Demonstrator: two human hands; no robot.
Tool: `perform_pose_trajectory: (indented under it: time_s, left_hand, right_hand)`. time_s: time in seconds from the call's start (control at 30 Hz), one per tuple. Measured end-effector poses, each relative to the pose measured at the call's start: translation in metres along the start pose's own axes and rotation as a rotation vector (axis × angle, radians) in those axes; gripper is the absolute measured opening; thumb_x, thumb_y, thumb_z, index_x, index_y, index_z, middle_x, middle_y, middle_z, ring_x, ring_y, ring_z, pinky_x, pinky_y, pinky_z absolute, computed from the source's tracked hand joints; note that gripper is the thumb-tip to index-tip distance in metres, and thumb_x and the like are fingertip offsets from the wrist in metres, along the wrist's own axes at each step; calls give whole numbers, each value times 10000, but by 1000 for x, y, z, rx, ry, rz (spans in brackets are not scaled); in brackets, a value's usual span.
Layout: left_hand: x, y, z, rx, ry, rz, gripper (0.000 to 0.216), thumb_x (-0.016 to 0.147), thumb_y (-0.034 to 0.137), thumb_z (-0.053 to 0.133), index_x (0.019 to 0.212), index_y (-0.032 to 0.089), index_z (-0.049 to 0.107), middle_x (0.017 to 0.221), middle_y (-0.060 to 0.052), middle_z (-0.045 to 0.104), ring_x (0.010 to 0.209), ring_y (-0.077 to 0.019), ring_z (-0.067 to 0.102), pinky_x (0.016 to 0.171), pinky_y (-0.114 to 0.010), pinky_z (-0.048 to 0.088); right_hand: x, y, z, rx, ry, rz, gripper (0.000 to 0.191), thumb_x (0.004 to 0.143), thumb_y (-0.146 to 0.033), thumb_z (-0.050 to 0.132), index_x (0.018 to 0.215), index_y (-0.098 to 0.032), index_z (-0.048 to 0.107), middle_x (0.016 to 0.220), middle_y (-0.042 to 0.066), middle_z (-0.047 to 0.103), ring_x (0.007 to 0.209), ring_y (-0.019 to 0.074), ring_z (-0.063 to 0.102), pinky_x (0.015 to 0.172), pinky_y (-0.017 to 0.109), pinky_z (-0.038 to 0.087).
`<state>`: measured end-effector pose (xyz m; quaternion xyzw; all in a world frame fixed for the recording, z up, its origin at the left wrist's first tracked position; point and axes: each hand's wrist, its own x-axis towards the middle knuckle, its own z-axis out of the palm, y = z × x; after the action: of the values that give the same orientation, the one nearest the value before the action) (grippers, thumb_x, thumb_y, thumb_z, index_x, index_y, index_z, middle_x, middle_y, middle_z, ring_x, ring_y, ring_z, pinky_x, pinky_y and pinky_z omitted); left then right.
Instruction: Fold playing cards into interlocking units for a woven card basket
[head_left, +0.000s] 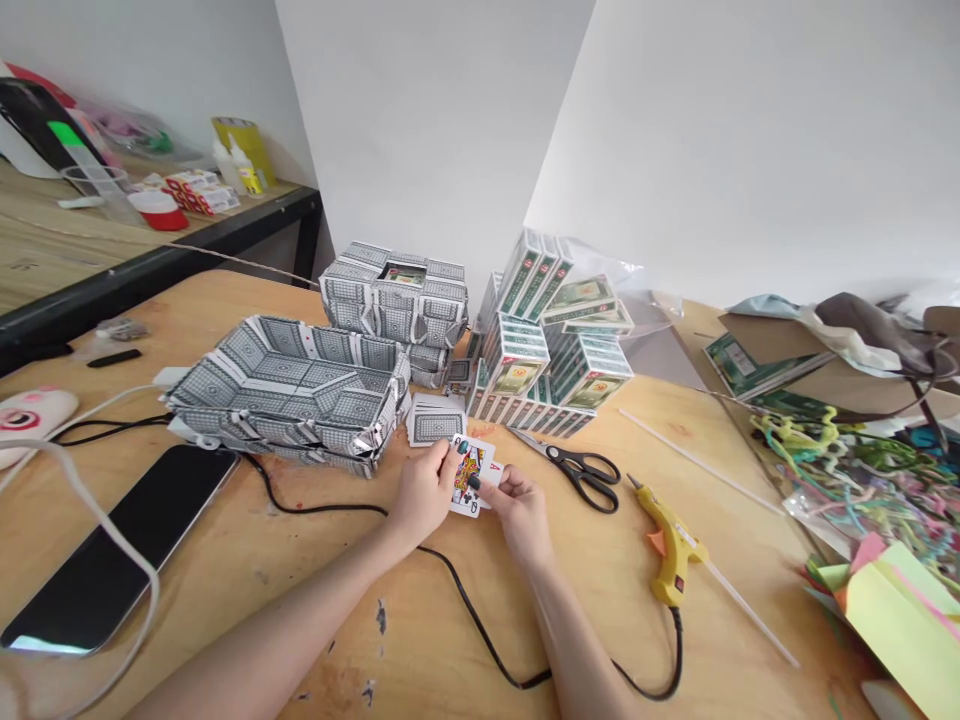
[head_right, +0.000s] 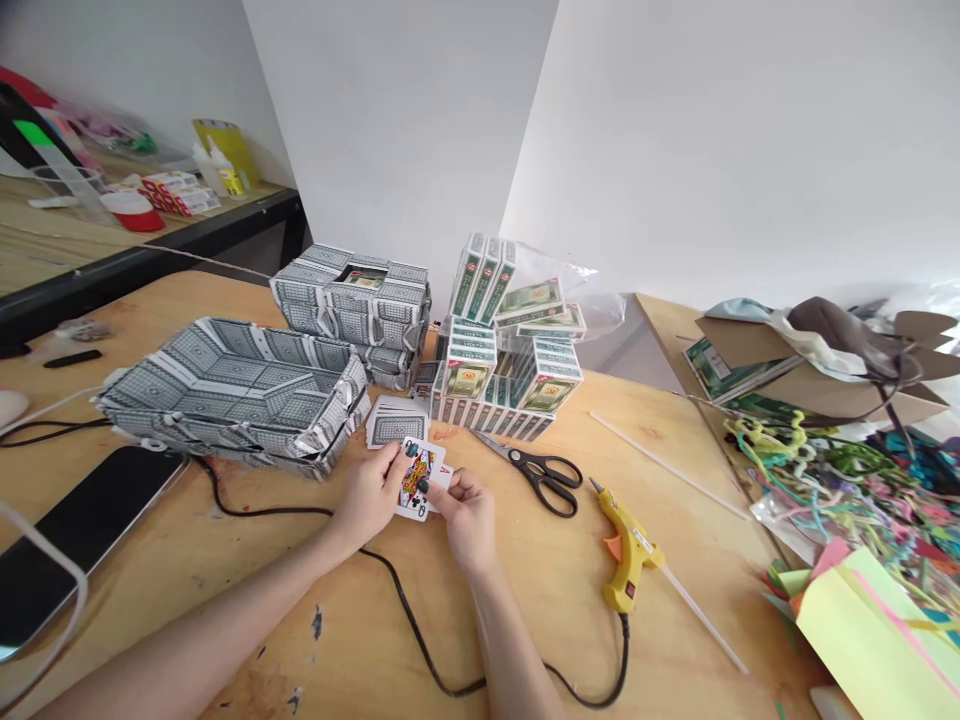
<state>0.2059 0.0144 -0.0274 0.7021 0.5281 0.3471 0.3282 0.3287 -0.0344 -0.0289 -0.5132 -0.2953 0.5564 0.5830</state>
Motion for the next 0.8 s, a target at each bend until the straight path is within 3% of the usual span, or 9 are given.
perform_pose_trajectory:
  time_s: [0.5, 0.67, 0.8]
  left_hand:
    - [2, -5, 0, -224, 5, -49, 363, 815, 370, 395, 516, 170, 347, 474, 49, 317, 471, -80, 320, 454, -204, 237]
    - [-1, -5, -2, -339, -39, -95, 399, 833, 447, 353, 542, 174, 369, 484, 37, 379, 474, -89, 355, 459, -204, 270]
    - [-5, -4, -5, -337, -146, -73, 405, 838, 446, 359, 548, 168, 406, 453, 33, 415, 444, -90, 389, 448, -206, 265]
  right_hand:
    - [-1, -1, 3, -2, -10, -2, 311, 560, -353, 746, 594, -183, 487, 593, -11, 602, 521, 119, 524, 527, 249, 441]
    - [1, 1, 2, -7, 55, -48, 311, 576, -366, 735, 611, -185, 485, 631, 3, 609, 566, 135, 539, 554, 260, 444]
    - [3, 4, -1, 39, 86, -75, 286, 593, -343, 729, 625, -187, 491, 627, -12, 600, 573, 134, 539, 556, 257, 428]
